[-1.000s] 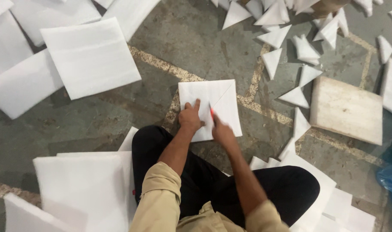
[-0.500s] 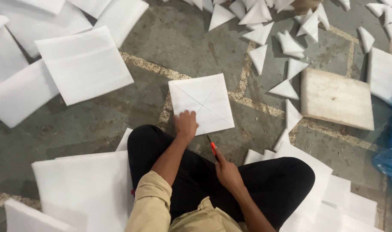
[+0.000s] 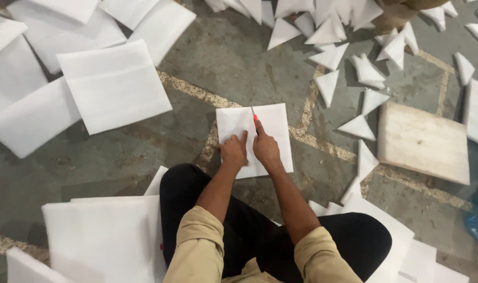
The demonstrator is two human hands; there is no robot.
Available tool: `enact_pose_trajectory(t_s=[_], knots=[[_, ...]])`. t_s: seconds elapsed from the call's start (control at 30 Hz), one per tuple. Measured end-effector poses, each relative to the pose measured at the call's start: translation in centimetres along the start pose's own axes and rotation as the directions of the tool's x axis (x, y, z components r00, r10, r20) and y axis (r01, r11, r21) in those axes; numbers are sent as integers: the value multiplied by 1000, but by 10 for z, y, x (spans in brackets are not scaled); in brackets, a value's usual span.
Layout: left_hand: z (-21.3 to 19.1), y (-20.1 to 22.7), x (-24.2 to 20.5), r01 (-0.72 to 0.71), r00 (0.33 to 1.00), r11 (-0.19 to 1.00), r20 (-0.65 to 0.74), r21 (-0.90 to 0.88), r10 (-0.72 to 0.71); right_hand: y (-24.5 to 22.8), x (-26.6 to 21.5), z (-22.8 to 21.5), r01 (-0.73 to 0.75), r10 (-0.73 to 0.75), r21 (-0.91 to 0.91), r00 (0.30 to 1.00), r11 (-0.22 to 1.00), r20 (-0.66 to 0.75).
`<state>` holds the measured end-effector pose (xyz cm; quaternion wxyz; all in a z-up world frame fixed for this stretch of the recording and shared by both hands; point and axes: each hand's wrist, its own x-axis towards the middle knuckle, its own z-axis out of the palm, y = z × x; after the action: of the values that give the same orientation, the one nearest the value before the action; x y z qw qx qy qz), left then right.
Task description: The person sits on the floor and uses a red utility knife to cut white foam sheets into triangular shapes. They repeatedly pick up a sheet, score it diagonally, and separate the pieces, accumulating a pile of cut triangles.
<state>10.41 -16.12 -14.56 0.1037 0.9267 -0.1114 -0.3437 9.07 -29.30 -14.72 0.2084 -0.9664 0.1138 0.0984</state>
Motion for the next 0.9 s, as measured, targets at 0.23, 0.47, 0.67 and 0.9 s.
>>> enact_pose_trajectory(t_s=[0.23, 0.47, 0.67, 0.9], knots=[[4, -5, 2, -23, 999, 999, -47, -38, 21, 0, 25, 6, -31, 31, -6, 995, 1000, 90], [-4, -3, -10, -29, 995, 999, -94, -46, 24, 37, -159, 2, -71, 75, -26, 977, 997, 198], [30, 1, 7, -21, 995, 987, -96, -160, 6, 58, -254, -3, -173, 168, 2, 961, 985, 220], [94, 10, -26, -192, 968, 893, -228, -406, 104, 149, -134, 4, -77, 152, 266, 949, 961, -276]])
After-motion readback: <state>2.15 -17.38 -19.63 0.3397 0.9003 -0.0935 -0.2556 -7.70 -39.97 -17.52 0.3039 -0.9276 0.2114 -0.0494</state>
